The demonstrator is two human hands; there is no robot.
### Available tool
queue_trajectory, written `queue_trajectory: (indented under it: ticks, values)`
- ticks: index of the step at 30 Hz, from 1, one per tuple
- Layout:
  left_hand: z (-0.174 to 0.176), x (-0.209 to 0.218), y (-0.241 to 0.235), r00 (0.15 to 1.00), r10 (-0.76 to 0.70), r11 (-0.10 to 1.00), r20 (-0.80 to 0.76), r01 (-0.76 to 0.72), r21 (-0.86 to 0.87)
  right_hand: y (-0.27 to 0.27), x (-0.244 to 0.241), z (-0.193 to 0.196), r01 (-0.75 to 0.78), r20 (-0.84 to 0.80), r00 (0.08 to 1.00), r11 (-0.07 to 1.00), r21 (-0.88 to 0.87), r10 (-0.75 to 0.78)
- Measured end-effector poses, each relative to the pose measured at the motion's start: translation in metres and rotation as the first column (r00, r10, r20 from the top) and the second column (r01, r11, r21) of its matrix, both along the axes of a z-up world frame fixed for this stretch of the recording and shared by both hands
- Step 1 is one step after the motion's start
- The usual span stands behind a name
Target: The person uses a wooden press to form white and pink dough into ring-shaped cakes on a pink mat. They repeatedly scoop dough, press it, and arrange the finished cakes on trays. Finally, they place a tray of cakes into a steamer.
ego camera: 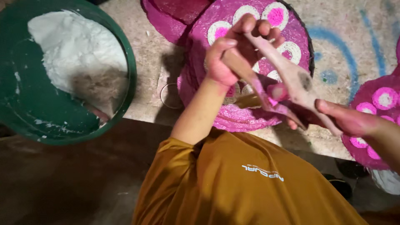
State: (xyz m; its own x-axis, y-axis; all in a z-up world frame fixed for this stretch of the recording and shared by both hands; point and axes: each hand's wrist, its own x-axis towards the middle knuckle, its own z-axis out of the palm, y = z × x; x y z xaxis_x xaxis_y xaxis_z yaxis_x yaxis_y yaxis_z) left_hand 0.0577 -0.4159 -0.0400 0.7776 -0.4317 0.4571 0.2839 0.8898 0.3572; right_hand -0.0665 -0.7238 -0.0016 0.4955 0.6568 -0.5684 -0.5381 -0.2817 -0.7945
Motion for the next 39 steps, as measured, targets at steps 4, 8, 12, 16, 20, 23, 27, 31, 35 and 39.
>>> queue_trajectory:
  ticks: [4, 8, 12, 16, 20, 23, 27, 31, 35, 39]
  values:
    - [-0.028, -0.001, -0.046, 0.976, -0.091, 0.970, -0.198, 0.042, -0.241, -0.023, -0.016, -0.011, 0.133, 0.031, 0.991, 0.931, -0.341, -0.130]
    - [-0.067, 0.011, -0.065, 0.970, -0.151, 0.938, -0.191, 0.080, -0.336, -0.009, -0.030, -0.040, 0.286, 0.154, 0.958, 0.866, -0.410, -0.243]
    - [-0.088, 0.022, -0.057, 0.975, -0.183, 0.950, -0.125, 0.143, -0.277, 0.011, -0.038, -0.054, 0.332, 0.276, 0.933, 0.850, -0.410, -0.231]
    - [-0.088, 0.016, -0.059, 0.970, -0.186, 0.941, -0.155, 0.130, -0.312, 0.008, -0.037, -0.051, 0.347, 0.171, 0.937, 0.867, -0.358, -0.305]
    - [-0.074, 0.020, -0.062, 0.975, -0.157, 0.941, -0.159, 0.100, -0.323, 0.004, -0.026, -0.049, 0.275, 0.280, 0.949, 0.811, -0.516, -0.144]
    - [-0.056, 0.033, -0.048, 0.984, -0.165, 0.951, -0.066, 0.141, -0.276, 0.013, -0.016, -0.048, 0.296, 0.276, 0.946, 0.800, -0.522, -0.170]
    - [-0.033, 0.045, -0.029, 0.990, -0.139, 0.983, 0.000, 0.138, -0.118, 0.013, 0.003, -0.030, 0.206, 0.235, 0.957, 0.971, -0.123, -0.173]
    - [-0.029, 0.064, -0.037, 0.989, -0.105, 0.976, -0.104, 0.082, -0.204, 0.004, 0.028, -0.023, 0.252, 0.357, 0.918, 0.949, -0.191, -0.172]
    - [-0.051, 0.083, -0.035, 0.987, -0.110, 0.960, -0.115, 0.076, -0.268, 0.019, 0.044, -0.044, 0.300, 0.343, 0.930, 0.806, -0.510, -0.129]
    - [-0.078, 0.092, -0.024, 0.984, -0.143, 0.957, -0.106, 0.110, -0.270, 0.037, 0.047, -0.058, 0.300, 0.404, 0.914, 0.743, -0.599, -0.043]
